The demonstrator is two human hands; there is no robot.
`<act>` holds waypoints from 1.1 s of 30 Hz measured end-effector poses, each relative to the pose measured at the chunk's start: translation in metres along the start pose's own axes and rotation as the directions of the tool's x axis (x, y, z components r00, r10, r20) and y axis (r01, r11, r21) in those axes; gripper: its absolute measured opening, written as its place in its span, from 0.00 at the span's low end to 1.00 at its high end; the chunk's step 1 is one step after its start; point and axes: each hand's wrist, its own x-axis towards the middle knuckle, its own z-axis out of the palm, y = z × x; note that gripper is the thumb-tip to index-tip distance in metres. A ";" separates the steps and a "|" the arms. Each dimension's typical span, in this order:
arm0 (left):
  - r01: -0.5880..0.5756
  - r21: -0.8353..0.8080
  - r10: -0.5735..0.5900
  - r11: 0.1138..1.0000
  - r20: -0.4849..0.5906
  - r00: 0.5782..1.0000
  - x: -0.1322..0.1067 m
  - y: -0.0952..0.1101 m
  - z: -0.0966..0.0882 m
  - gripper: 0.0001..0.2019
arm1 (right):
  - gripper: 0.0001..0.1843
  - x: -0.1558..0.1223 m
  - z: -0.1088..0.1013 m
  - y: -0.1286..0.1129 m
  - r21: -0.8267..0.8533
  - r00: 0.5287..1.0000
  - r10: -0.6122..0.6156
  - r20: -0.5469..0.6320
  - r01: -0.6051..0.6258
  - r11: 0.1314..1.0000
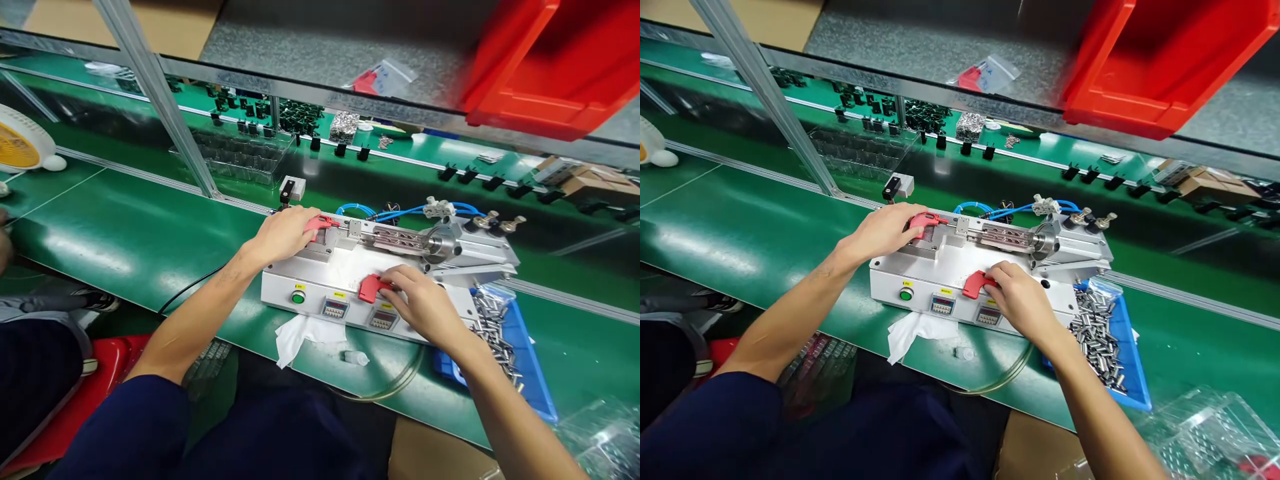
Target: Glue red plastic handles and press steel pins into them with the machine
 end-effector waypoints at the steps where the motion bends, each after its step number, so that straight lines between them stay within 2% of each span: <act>1: 0.013 0.048 -0.013 0.999 0.009 1.000 -0.001 0.002 0.000 0.15 | 0.12 0.000 0.001 0.000 0.000 1.000 0.000 -0.002 0.000 1.000; 5: 0.066 0.214 -0.070 0.975 0.011 0.997 -0.006 0.012 0.003 0.16 | 0.12 0.001 0.003 -0.001 0.009 1.000 -0.009 -0.011 0.009 1.000; 9: 0.023 0.265 -0.017 0.964 -0.025 1.000 -0.003 0.014 0.006 0.15 | 0.13 0.002 0.003 -0.002 0.021 1.000 -0.014 -0.016 0.014 1.000; 12: -0.033 0.267 0.068 0.963 -0.126 0.990 0.002 0.013 0.010 0.12 | 0.13 0.003 0.005 -0.001 0.030 1.000 -0.016 -0.012 0.016 0.999; 14: -0.058 0.254 0.100 0.966 -0.157 0.983 0.004 0.013 0.015 0.11 | 0.13 0.003 0.006 0.000 0.041 1.000 -0.009 -0.007 0.009 0.999; 18: -0.040 0.272 0.086 0.961 -0.159 0.984 0.001 0.015 0.025 0.14 | 0.14 0.002 0.007 0.001 0.065 1.000 -0.008 -0.009 0.009 0.998; 22: -0.036 0.279 0.104 0.960 -0.232 0.967 -0.005 0.015 0.034 0.15 | 0.14 0.003 0.009 0.001 0.105 1.000 0.015 -0.019 -0.012 0.994; 26: -0.077 0.198 0.138 0.977 -0.314 0.939 -0.012 0.007 0.043 0.16 | 0.14 0.003 0.008 -0.001 0.110 0.998 0.063 -0.017 -0.061 0.992; 29: -0.136 0.102 0.166 0.985 -0.393 0.904 -0.026 -0.002 0.048 0.15 | 0.16 -0.011 -0.005 0.000 0.120 0.997 0.068 -0.020 -0.065 0.991; 33: -0.173 0.034 0.170 0.984 -0.457 0.873 -0.054 -0.009 0.049 0.14 | 0.12 -0.053 -0.028 0.007 0.079 0.990 0.138 -0.032 -0.135 0.988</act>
